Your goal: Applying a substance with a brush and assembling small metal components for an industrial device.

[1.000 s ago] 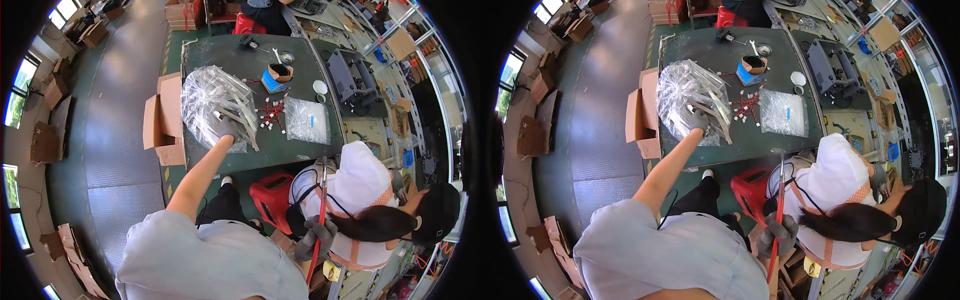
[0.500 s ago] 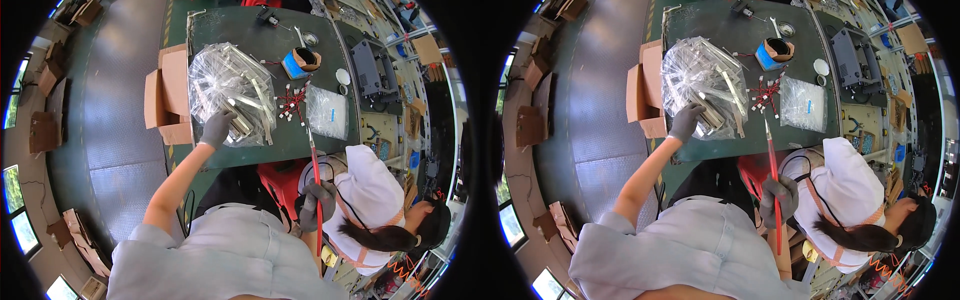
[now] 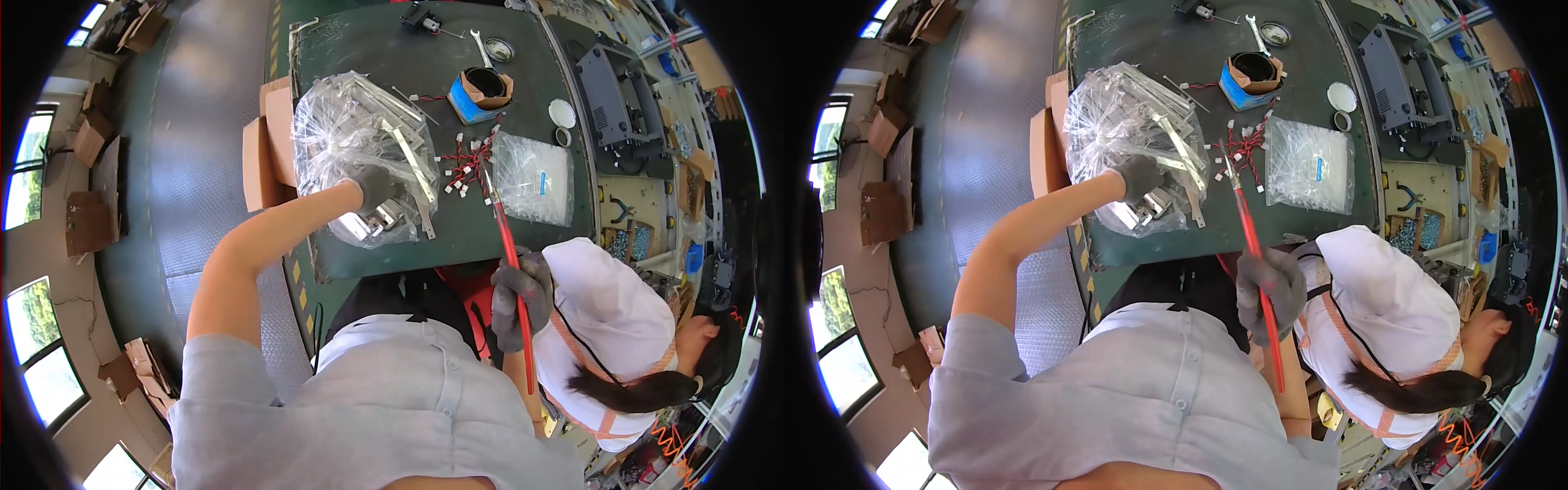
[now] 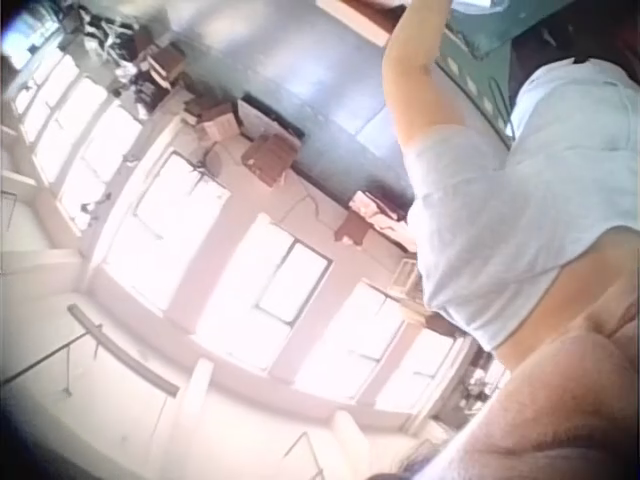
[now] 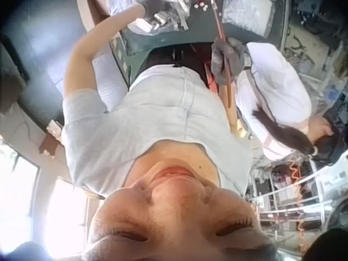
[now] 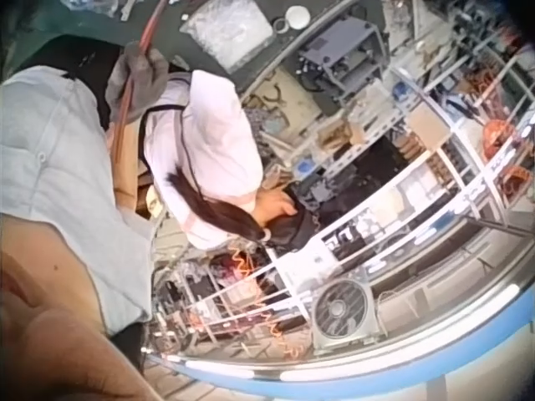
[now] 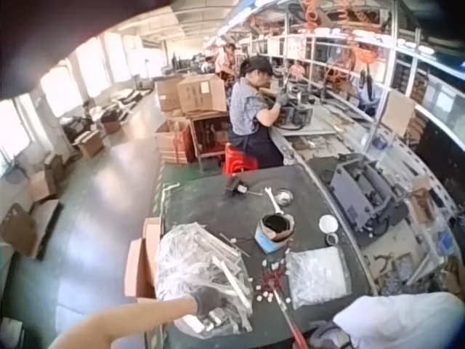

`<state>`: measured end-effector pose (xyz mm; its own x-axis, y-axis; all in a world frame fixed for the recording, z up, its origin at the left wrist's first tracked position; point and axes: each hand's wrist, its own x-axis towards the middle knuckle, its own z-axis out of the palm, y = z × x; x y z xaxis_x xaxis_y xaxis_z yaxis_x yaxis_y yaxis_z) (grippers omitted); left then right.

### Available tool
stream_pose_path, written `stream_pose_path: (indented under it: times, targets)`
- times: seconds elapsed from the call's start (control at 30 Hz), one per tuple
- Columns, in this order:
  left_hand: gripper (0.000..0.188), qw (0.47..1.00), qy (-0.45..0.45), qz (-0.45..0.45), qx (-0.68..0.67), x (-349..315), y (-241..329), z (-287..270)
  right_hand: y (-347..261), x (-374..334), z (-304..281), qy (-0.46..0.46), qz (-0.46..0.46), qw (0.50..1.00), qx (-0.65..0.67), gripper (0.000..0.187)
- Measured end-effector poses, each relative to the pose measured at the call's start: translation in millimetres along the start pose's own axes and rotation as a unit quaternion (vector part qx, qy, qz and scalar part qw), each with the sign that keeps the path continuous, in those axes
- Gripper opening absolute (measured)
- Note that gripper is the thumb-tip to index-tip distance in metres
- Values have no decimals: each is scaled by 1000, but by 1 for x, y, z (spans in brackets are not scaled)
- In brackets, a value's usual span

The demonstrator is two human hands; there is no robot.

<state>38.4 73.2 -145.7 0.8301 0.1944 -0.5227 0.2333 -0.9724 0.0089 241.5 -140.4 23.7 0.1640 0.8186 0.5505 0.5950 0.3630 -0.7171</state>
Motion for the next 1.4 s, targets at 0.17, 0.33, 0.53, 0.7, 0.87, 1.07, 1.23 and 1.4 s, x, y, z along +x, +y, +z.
stream_pose_path:
  times: [0.17,0.33,0.53,0.7,0.87,1.07,1.23,1.4]
  targets:
    - [25,997,-71,20,6,13,-2,-5,30,-11,-13,55,50,997,6,13]
    - [24,996,-43,28,-79,11,-23,14,44,-9,-17,12,76,997,-12,14]
    - [31,992,-36,18,-123,3,-26,-8,41,-8,-6,23,106,994,9,13]
    - [42,971,7,28,-238,-7,-32,0,27,-6,10,33,96,995,7,14]
    - [33,975,-13,22,-221,-5,-27,3,12,-10,19,30,86,996,-5,14]
    - [31,960,2,21,-280,-3,-29,3,-9,-17,28,63,129,990,14,13]
    - [32,926,19,14,-377,-17,-29,-15,-21,-17,33,60,97,994,-4,16]
    - [30,769,94,64,-629,-6,-17,-51,-26,-21,30,158,168,972,53,20]
